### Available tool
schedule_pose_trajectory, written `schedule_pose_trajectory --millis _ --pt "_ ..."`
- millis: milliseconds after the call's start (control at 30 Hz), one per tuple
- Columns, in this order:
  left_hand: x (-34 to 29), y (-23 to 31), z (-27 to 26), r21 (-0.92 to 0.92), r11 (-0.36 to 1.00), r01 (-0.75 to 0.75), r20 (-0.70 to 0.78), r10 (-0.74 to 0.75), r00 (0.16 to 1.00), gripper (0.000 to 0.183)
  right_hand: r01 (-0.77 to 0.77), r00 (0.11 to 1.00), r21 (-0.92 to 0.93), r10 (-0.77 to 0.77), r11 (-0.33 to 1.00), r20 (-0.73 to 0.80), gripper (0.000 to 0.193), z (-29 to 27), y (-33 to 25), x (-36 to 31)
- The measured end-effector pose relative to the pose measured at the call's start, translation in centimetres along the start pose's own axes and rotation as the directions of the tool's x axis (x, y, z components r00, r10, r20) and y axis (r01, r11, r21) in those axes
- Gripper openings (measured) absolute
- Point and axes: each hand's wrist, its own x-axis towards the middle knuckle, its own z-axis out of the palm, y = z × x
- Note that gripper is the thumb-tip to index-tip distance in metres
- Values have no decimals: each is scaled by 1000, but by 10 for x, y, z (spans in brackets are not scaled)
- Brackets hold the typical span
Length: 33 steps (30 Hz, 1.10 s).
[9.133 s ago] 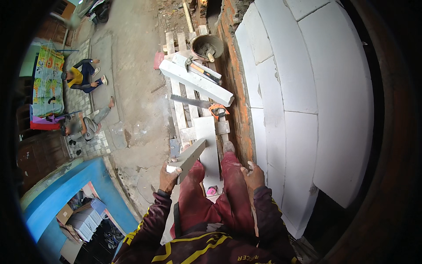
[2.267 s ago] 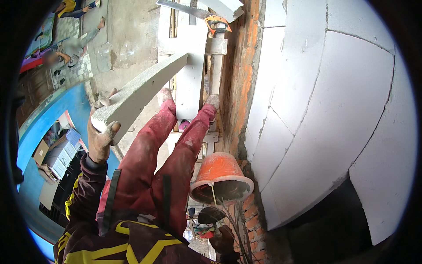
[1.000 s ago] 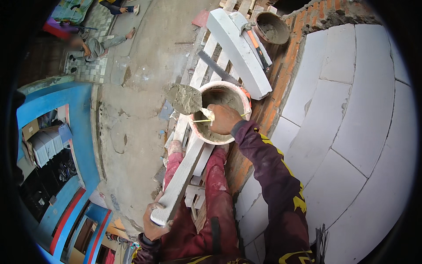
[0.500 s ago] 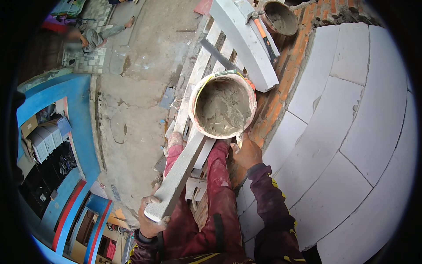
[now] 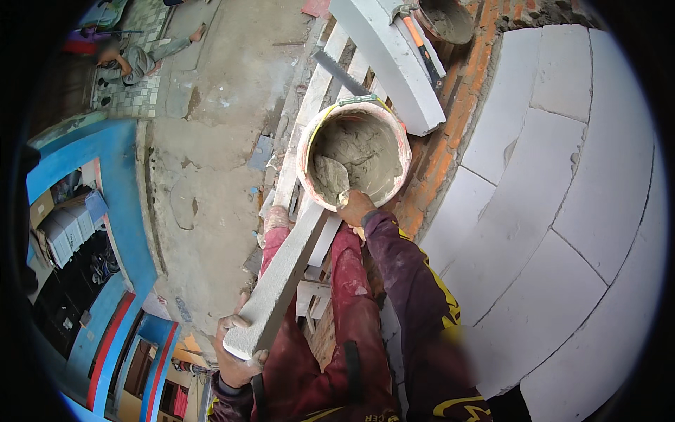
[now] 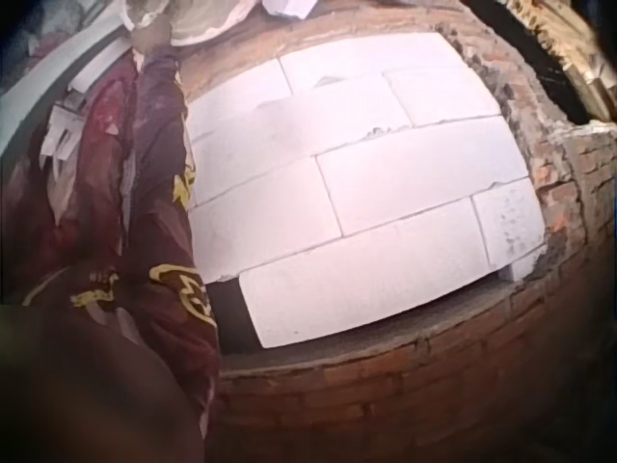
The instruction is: The person measures and cuts a white tile, applies cement to the wall, and places the tile. They use a hammer to adjust the tile and measure the wall with a tape measure.
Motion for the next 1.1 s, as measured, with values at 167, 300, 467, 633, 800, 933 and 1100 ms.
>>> schedule_pose_trajectory --millis 167,300,467,633,800,933,1100 --pt "-2 0 2 -24 999 25 -11 -25 1000 62 -34 986 495 -53 868 160 44 -19 36 -17" --pt "-1 9 4 -78 994 79 -15 -80 997 61 54 973 597 -177 800 149 49 -9 76 -61" --pt "4 9 2 -25 999 28 -15 -28 999 59 195 980 584 -171 788 -98 40 1 121 -106" --pt "3 -3 3 -100 994 -50 -27 48 998 59 204 965 695 -259 690 -27 56 19 93 -114" --pt "-1 -4 7 57 998 -29 -47 31 998 54 407 859 836 -465 368 -214 54 -3 36 -203" --pt "-4 8 6 145 989 5 40 -11 999 51 521 806 841 -412 149 -426 56 -75 -4 -308" --pt "-5 21 6 102 993 52 12 -53 999 53 851 525 511 -171 121 -834 42 -232 -41 -425"
